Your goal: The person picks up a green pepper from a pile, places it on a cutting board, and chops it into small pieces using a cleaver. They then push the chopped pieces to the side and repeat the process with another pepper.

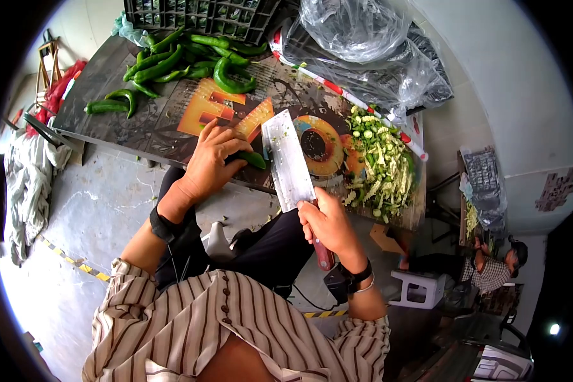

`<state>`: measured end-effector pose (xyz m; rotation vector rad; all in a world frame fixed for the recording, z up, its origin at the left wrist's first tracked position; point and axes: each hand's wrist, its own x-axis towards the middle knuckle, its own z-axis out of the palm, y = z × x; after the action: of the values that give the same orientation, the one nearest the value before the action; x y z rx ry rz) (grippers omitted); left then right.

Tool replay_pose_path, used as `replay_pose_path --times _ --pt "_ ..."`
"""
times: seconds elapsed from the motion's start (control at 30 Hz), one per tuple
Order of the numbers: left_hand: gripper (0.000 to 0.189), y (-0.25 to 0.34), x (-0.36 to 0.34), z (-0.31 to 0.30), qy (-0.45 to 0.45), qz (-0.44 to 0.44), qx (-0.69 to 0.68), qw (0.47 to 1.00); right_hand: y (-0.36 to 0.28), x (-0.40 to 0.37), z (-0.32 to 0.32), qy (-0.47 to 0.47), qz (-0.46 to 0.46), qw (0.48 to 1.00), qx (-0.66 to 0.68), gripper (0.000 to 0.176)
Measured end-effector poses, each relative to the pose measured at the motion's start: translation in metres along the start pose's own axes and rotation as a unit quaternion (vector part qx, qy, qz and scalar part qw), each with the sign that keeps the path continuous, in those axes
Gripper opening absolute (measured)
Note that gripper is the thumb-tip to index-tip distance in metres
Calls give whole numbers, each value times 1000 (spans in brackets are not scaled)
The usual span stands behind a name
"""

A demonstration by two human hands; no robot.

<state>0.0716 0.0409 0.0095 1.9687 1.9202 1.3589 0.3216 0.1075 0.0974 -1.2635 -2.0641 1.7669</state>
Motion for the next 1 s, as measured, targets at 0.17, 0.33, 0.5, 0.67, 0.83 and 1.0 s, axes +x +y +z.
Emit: replay_pose_path --times 0.17,0.33,0.5,0.67,0.83,1.0 --pt "27 3 0 -3 26 30 -1 999 1 1 3 -7 -2 1000 -2 18" --pt "23 3 -2 -4 30 52 4 998 -5 5 1 42 -47 998 -7 20" --pt "20 4 -2 -2 27 72 45 996 -15 9 6 45 -46 997 -37 22" --pt "18 7 -3 0 46 79 68 993 -31 15 10 10 -67 986 -153 23" --pt "18 6 -4 -1 40 81 75 993 -36 22 14 1 -115 970 -216 26" --pt "17 4 -4 -1 40 83 71 993 -44 24 16 1 -110 963 -244 26"
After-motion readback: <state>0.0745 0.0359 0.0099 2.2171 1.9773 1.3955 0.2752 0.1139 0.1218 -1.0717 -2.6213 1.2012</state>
